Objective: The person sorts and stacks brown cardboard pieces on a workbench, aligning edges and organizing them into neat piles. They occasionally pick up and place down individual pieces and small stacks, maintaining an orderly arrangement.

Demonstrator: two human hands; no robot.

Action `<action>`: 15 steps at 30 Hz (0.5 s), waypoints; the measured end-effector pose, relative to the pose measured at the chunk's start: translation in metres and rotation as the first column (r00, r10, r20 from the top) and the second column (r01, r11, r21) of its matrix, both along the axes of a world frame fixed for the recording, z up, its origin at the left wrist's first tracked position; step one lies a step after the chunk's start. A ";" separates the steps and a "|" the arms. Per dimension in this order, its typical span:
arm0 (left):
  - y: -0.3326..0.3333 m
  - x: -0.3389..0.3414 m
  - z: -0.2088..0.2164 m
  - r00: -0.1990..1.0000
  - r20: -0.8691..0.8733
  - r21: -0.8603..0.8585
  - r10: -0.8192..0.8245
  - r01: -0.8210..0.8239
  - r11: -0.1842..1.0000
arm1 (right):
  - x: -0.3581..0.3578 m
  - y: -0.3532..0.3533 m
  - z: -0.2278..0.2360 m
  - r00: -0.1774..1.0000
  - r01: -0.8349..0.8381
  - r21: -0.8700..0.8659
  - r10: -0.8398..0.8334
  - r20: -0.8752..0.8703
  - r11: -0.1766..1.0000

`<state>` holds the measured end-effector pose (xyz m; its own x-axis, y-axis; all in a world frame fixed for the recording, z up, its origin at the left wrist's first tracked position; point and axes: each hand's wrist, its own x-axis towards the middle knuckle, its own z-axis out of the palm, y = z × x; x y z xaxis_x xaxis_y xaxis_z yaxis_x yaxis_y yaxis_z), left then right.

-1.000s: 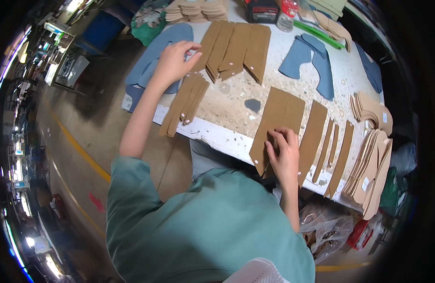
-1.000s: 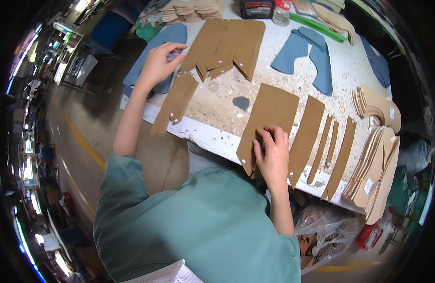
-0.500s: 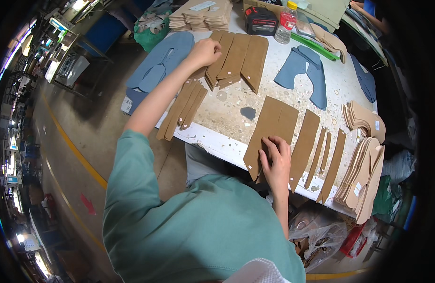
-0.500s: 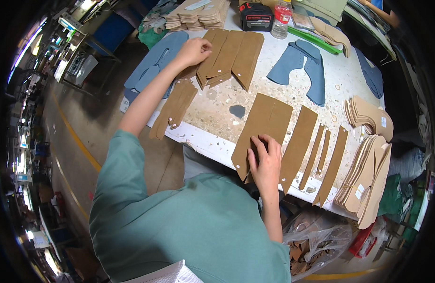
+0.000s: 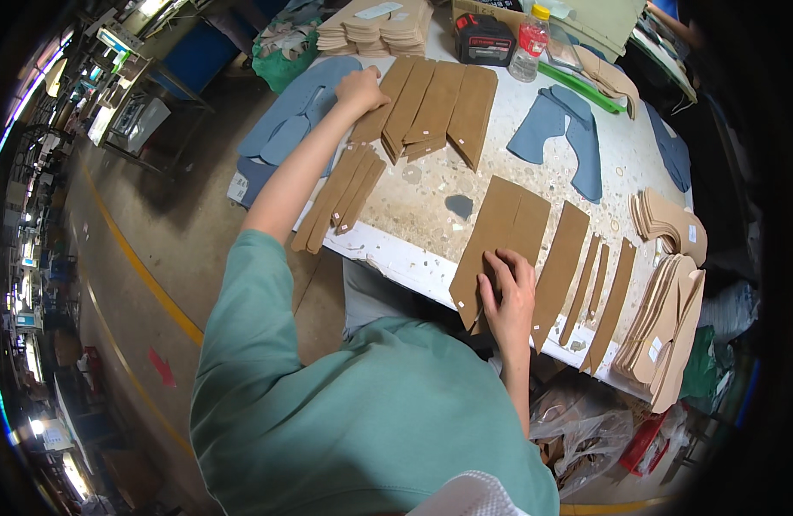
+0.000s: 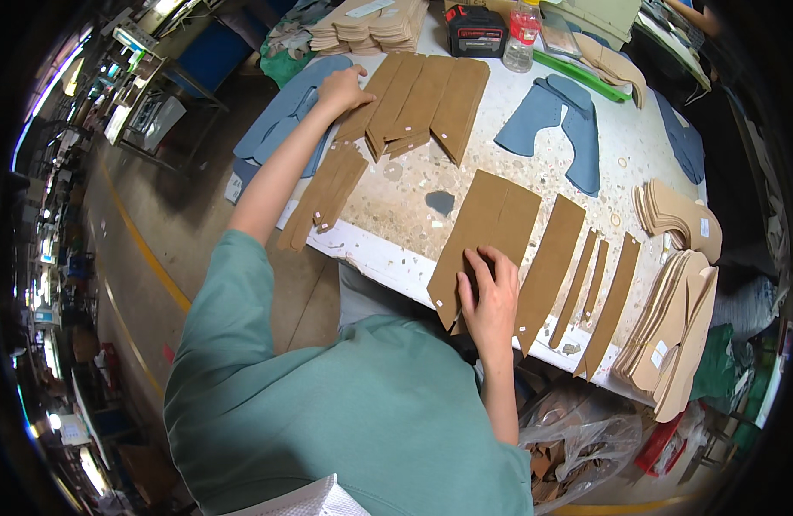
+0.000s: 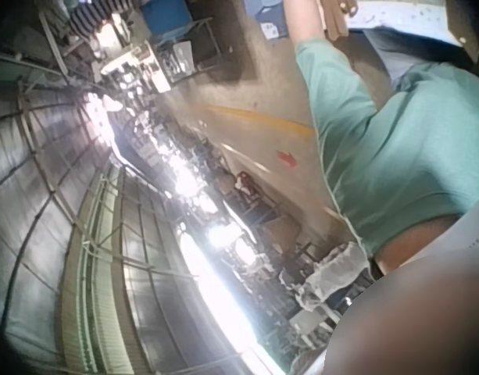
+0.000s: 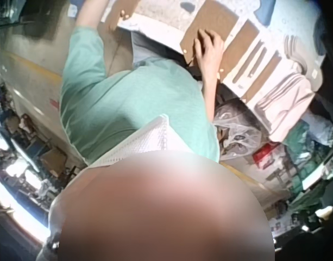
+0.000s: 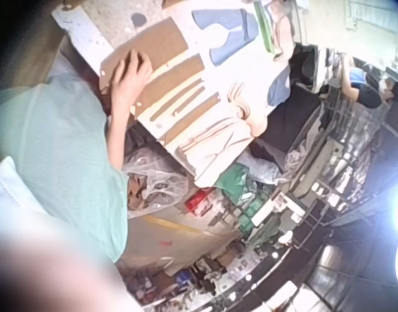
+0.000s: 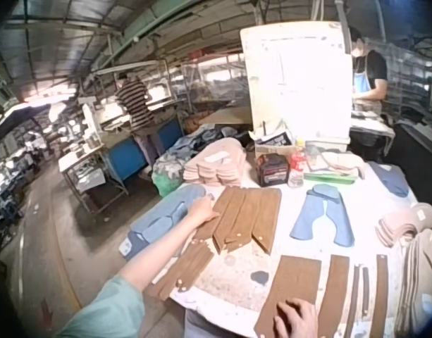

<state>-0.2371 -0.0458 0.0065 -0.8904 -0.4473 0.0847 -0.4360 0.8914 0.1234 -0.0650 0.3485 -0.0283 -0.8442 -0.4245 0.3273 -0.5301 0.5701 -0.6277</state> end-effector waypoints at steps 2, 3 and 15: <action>-0.002 -0.003 -0.003 1.000 -0.013 0.014 0.018 -0.018 1.000 | 0.000 0.000 -0.001 1.000 -0.004 -0.002 0.004 -0.007 1.000; -0.003 -0.004 -0.005 0.999 -0.024 0.021 0.026 -0.026 0.999 | 0.000 0.000 -0.001 1.000 -0.002 0.000 0.002 -0.003 1.000; -0.015 0.010 0.024 0.877 -0.415 0.680 -0.240 0.475 0.558 | 0.001 -0.001 -0.001 1.000 0.010 -0.004 -0.010 0.007 1.000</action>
<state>-0.2268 -0.0610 0.0309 -0.9878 -0.1030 0.1167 0.0493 0.5042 0.8622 -0.0638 0.3479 -0.0291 -0.8508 -0.4147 0.3228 -0.5197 0.5729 -0.6338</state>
